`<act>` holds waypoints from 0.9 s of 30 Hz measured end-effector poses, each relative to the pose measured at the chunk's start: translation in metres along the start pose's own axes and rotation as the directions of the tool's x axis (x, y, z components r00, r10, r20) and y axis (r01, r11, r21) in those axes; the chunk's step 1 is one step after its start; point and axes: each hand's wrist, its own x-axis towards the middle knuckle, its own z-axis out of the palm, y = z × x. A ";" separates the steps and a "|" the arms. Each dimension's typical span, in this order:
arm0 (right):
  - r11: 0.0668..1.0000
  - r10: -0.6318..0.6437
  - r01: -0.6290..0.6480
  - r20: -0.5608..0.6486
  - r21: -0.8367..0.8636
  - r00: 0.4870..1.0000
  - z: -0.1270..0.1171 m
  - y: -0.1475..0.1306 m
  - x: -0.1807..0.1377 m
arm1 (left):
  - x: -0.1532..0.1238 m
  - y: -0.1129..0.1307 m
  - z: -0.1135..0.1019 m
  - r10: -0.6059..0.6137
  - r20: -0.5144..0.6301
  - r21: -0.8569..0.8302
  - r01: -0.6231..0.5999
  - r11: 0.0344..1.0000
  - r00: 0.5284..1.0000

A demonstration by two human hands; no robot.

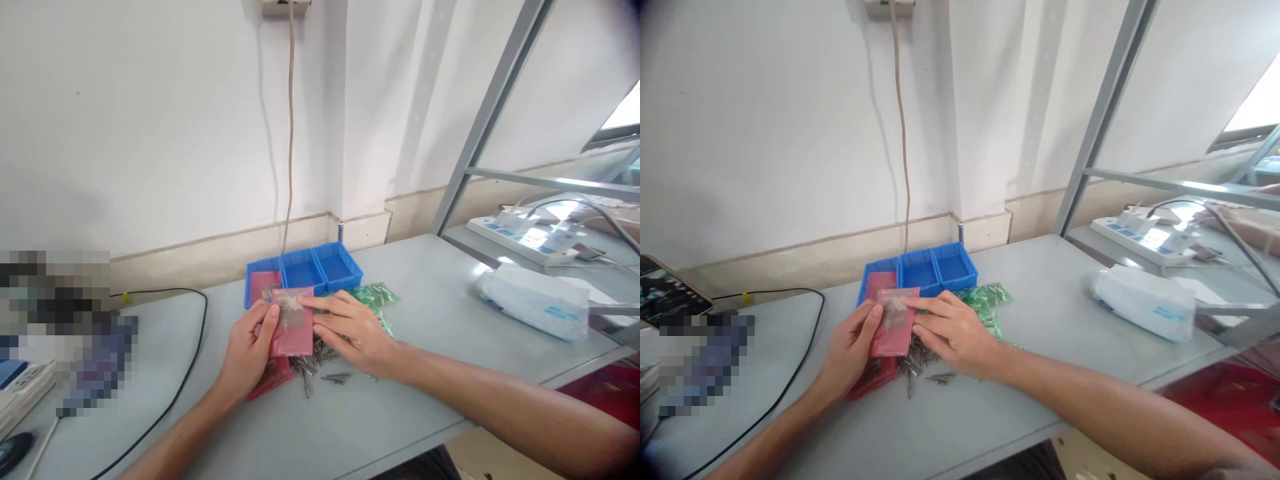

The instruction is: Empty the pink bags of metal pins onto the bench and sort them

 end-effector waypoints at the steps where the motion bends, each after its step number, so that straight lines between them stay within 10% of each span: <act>1: 1.000 -0.009 0.009 -0.011 -0.009 1.000 0.001 0.001 0.000 | 0.001 0.000 -0.001 0.040 -0.021 0.014 -0.040 0.999 0.999; 27: 0.949 0.309 -0.297 -0.127 0.111 0.942 0.008 0.007 -0.003 | -0.010 -0.012 0.006 0.358 0.040 0.161 -0.359 0.919 0.933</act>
